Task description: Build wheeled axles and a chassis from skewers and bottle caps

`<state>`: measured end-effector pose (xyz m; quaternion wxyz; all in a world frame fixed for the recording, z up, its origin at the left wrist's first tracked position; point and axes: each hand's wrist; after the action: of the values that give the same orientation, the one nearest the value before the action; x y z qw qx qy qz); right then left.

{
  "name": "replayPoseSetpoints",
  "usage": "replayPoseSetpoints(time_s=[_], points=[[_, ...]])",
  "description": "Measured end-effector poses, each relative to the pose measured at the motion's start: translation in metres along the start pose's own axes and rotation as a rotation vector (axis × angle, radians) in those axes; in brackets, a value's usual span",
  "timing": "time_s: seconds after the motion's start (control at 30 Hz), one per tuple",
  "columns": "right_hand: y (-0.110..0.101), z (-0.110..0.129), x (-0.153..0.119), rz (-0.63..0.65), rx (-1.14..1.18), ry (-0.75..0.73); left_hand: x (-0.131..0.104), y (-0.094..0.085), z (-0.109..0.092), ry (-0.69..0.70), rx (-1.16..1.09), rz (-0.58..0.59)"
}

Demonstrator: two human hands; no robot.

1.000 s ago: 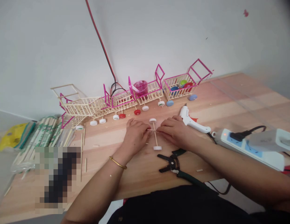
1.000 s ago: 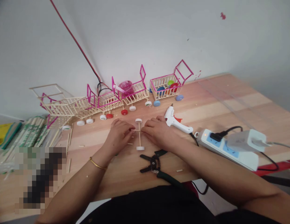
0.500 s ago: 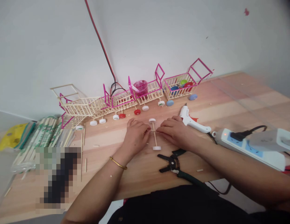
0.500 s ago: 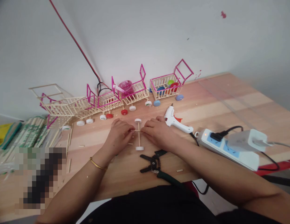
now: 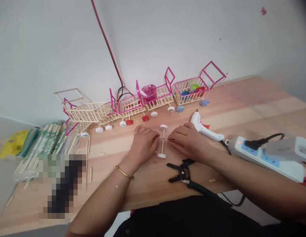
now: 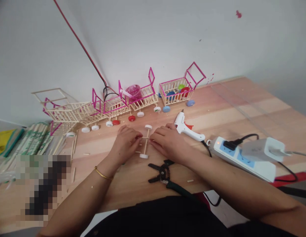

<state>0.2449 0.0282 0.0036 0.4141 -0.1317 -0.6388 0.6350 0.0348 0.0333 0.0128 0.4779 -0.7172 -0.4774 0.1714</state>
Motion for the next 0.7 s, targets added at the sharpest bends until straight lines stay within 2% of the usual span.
replayPoseSetpoints(time_s=[0.13,0.23,0.37,0.53,0.7], points=[[-0.004,0.0,-0.001,-0.001,0.003,0.063,0.0,0.0,0.001,-0.007,0.005,0.005],[-0.004,0.004,-0.003,0.029,0.095,-0.004,0.0,0.001,0.001,-0.008,-0.009,0.002],[0.003,0.014,-0.007,0.138,0.192,-0.113,0.0,0.001,0.003,0.001,-0.019,-0.001],[0.012,0.019,-0.01,0.221,0.203,-0.144,0.0,-0.001,0.006,0.03,-0.024,0.023],[0.012,0.018,-0.009,0.226,0.198,-0.151,0.0,-0.001,0.006,0.018,-0.036,0.018]])
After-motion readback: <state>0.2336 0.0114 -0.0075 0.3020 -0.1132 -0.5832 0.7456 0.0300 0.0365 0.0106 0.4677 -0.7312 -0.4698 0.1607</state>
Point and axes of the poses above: each hand's wrist, its own x-axis towards the middle knuckle, its own y-axis out of the palm, z = x × y, and after that the axes turned 8 degrees about -x, right-handed
